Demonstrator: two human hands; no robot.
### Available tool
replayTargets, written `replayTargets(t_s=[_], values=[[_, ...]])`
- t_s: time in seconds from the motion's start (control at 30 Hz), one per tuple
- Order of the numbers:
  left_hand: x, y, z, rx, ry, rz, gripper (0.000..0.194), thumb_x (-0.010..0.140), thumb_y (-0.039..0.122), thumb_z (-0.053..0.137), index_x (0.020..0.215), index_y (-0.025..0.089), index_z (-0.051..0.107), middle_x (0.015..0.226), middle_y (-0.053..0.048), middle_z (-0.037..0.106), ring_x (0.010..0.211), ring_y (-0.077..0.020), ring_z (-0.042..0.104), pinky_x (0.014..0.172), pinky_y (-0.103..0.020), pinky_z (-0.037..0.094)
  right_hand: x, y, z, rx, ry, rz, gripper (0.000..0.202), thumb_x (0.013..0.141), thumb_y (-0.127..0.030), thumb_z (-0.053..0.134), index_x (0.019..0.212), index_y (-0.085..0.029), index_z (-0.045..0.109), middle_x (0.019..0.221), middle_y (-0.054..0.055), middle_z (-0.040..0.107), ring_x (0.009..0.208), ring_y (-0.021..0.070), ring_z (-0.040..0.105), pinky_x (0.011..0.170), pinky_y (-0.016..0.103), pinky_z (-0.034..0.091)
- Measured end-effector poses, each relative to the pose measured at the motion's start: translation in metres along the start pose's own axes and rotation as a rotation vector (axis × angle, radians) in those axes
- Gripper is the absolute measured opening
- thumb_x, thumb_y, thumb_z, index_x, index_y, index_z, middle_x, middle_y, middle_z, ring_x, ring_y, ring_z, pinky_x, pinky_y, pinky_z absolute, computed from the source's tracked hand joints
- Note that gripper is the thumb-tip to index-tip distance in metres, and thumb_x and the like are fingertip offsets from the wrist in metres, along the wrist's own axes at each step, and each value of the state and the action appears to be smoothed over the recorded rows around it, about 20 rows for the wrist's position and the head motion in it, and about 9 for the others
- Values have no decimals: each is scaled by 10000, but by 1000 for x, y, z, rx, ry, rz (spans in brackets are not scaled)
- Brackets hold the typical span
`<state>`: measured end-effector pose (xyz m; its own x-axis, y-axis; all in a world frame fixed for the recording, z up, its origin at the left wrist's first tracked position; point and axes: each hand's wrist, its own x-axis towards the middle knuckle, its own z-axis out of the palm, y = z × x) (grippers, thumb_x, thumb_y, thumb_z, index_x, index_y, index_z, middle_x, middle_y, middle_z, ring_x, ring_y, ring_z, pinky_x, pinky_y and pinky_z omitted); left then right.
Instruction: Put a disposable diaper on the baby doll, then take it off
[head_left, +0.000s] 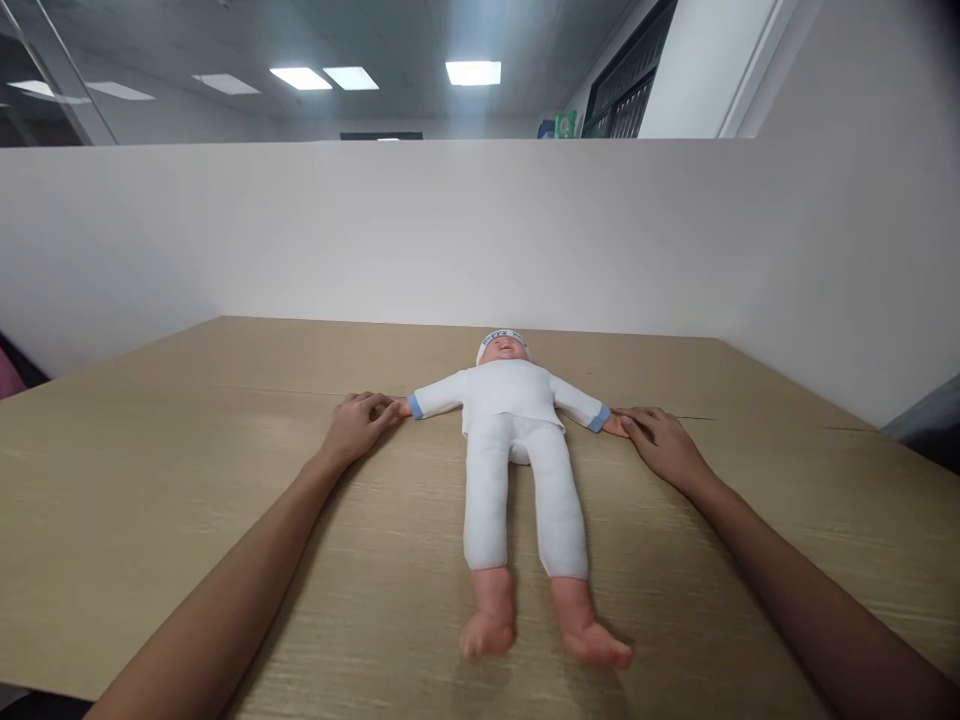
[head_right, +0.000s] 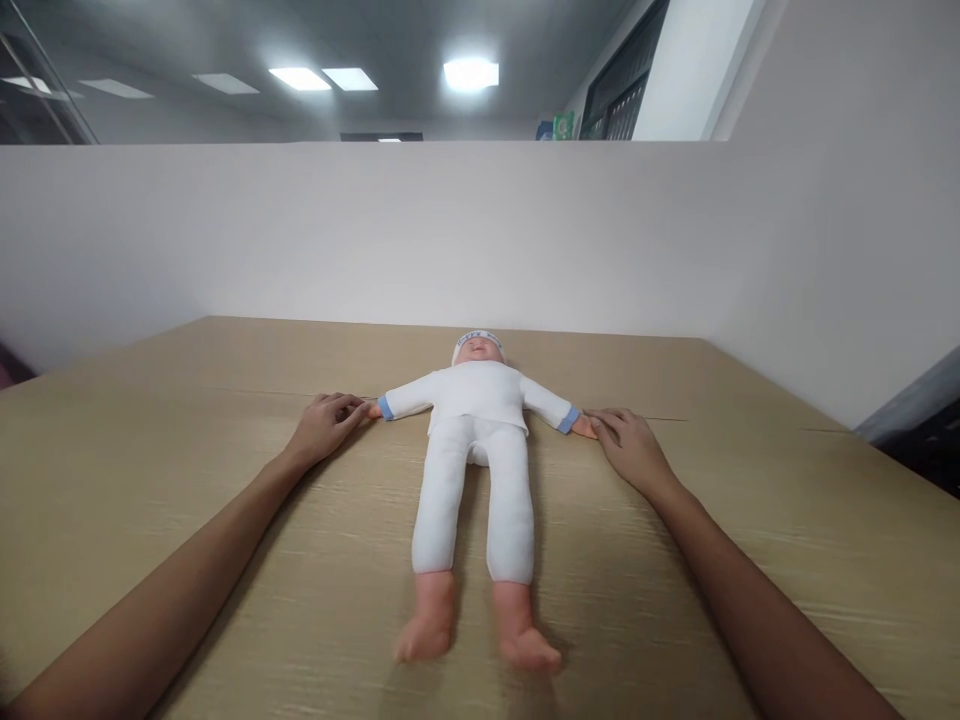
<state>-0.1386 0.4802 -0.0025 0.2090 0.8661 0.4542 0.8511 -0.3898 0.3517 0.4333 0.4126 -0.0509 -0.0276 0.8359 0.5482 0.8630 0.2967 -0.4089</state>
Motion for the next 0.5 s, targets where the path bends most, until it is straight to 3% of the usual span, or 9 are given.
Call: replayTargets(t_s=[0.13, 0.2, 0.33, 0.43, 0.5], values=[[-2, -2, 0, 9, -7, -29, 560, 1013, 671, 471, 1040, 228, 813, 1153, -126, 806, 1110, -335, 669, 1072, -508, 477, 0, -6, -1, -6, 37, 10, 462, 1052, -492, 482, 1175, -208, 825, 1169, 150, 811, 1129, 339, 708, 1052, 544, 532], [-4, 1, -1, -10, -7, -41, 582, 1010, 681, 465, 1142, 220, 795, 1171, -131, 804, 1122, -325, 677, 1076, -503, 488, 1, -19, -5, -4, 92, 25, 466, 1052, -491, 473, 1154, -192, 815, 1180, 163, 806, 1137, 349, 704, 1059, 552, 528], [-14, 25, -14, -72, -2, -53, 642, 1022, 656, 460, 1341, 148, 691, 1226, -163, 794, 1154, -316, 687, 1079, -498, 514, -15, -76, -28, 12, 243, 63, 477, 1081, -505, 431, 1193, -185, 766, 1205, 177, 783, 1153, 353, 700, 1057, 547, 534], [-49, 71, -34, -136, 12, -16, 528, 1046, 592, 469, 1300, 188, 696, 1367, -150, 744, 1284, -324, 634, 1151, -520, 490, -71, -139, -57, 146, 281, 104, 382, 1080, -514, 488, 1199, -270, 756, 1207, 130, 796, 1122, 335, 729, 1051, 522, 558], [-98, 112, -45, -212, 97, -4, 431, 1047, 555, 528, 1303, 250, 691, 1369, -119, 729, 1282, -334, 619, 1153, -560, 501, -129, -179, -76, 172, 237, 201, 324, 1066, -523, 509, 1192, -371, 766, 1194, 90, 800, 1153, 354, 720, 1020, 549, 584]])
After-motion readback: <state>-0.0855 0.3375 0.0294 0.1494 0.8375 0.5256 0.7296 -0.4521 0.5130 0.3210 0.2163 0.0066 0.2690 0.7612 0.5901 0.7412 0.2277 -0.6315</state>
